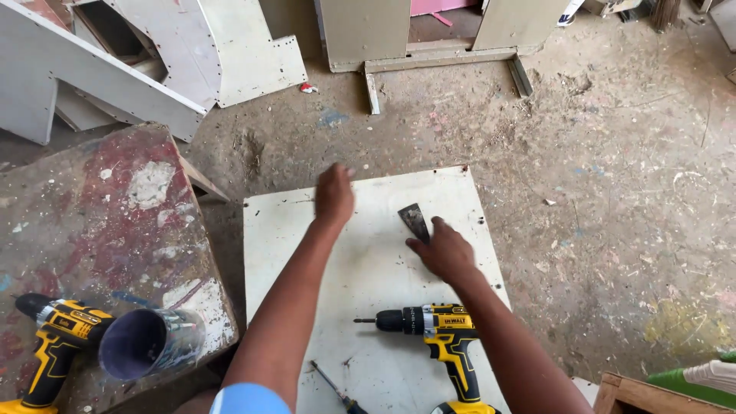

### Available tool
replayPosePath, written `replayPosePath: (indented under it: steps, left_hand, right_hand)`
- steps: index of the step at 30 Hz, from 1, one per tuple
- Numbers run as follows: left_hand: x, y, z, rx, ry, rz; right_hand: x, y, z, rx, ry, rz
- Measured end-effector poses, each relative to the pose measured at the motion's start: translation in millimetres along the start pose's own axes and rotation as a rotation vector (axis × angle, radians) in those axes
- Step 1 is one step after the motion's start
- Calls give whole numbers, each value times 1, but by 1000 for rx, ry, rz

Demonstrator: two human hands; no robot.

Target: Using a power drill to drive screws into a wooden panel and a scraper to clean the edges.

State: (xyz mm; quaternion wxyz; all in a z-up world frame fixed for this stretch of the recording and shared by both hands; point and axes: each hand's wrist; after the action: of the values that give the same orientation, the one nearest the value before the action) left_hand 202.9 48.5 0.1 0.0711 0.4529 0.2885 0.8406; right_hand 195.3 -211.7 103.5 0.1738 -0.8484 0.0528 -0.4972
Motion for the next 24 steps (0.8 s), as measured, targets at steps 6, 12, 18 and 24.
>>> replayPosePath:
  steps: [6, 12, 18, 24]
  left_hand:
    - [27, -84, -39, 108, 151, 361]
    - [33, -76, -47, 59, 143, 416]
    - [33, -79, -39, 141, 0, 373]
    - [39, -74, -37, 155, -36, 347]
  right_hand:
    - [-49, 4, 46, -9, 82, 99]
    - [-19, 57, 124, -24, 189, 391]
    - [29, 24, 132, -135, 155, 644]
    - [28, 18, 159, -137, 109, 467]
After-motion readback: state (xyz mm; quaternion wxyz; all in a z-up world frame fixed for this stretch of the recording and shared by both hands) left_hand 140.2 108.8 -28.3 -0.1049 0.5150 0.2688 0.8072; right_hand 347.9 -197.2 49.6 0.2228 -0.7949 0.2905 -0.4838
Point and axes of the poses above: each hand's wrist, its own z-axis towards the middle knuckle, its own x-axis out of the back of the hand, y = z × x, and after that the axes turned 7 degrees about y, right-handed
